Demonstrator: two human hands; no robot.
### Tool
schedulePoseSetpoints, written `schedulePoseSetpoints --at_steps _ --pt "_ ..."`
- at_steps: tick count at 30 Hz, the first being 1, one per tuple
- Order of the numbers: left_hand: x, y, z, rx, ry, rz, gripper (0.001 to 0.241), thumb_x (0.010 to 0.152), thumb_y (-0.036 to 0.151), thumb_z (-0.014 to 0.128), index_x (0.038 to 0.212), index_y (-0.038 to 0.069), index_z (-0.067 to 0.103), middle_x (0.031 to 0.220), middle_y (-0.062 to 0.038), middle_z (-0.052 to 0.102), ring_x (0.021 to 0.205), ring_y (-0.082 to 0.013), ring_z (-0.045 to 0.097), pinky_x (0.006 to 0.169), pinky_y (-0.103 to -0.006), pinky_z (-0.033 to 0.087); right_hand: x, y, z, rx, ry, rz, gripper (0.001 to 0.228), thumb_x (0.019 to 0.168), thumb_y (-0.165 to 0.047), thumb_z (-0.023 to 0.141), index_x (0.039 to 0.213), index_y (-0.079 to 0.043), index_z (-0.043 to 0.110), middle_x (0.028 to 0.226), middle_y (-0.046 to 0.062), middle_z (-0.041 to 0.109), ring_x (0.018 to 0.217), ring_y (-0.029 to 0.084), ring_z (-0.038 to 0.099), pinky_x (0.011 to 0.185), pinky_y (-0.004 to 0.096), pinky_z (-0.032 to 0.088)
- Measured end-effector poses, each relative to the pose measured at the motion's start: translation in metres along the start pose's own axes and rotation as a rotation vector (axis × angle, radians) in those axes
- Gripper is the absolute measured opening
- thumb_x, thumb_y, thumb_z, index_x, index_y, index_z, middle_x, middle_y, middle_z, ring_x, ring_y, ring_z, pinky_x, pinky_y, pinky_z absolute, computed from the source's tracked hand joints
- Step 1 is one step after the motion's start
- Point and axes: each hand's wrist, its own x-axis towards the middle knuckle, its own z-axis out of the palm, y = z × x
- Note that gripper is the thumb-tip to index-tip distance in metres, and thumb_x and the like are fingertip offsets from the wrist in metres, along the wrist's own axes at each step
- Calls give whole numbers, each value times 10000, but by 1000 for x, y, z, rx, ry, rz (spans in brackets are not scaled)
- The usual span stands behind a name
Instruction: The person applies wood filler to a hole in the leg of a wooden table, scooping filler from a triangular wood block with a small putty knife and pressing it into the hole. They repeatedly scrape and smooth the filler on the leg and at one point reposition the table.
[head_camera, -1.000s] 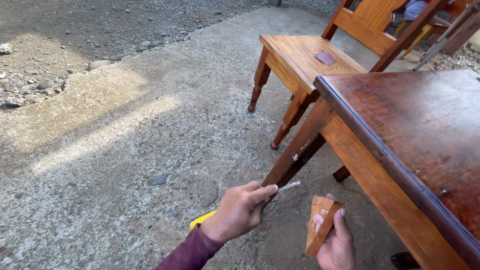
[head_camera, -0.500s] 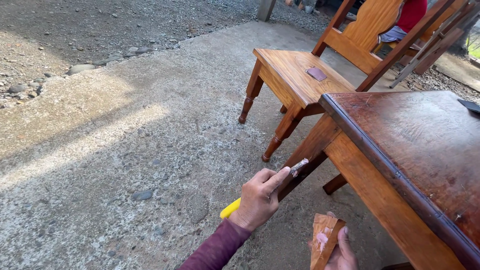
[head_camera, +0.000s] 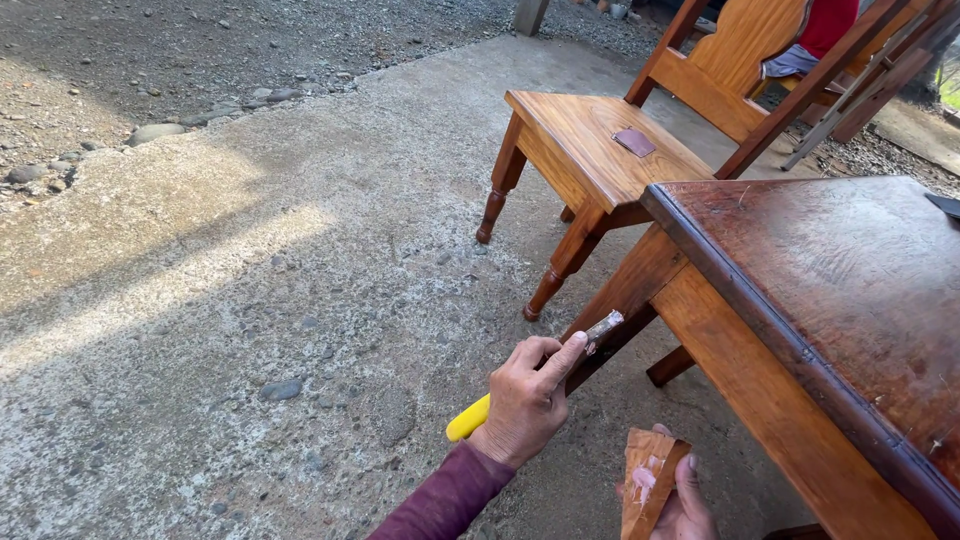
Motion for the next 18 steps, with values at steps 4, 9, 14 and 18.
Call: schedulePoseSetpoints --at_steps 4,9,14,18 --pt "1 2 0 2 21 3 584 816 -77 718 1363 122 669 1019 -85 665 898 -212 703 693 -328 623 -3 -3 2 1 -22 12 691 994 -603 319 1569 -220 324 1417 161 476 1305 286 505 1028 565 495" --pt "4 5 -1 17 27 4 599 795 -73 721 1361 115 662 1029 -101 659 916 -242 699 714 -357 614 -4 -2 3 13 -6 14 702 983 -610 342 1556 -203 341 1394 145 491 1285 285 516 1022 585 485" --pt "5 5 1 21 24 8 594 807 -64 728 1367 125 660 1023 -96 656 922 -244 700 717 -362 610 -8 -5 7 27 26 21 717 963 -600 347 1561 -205 345 1404 133 488 1309 287 501 1037 588 472" --pt "5 4 4 21 19 5 599 812 -63 729 1375 126 654 1022 -93 652 918 -234 699 715 -356 612 -9 -6 11 44 37 20 722 956 -583 335 1569 -200 329 1412 142 477 1342 285 481 1050 586 463"
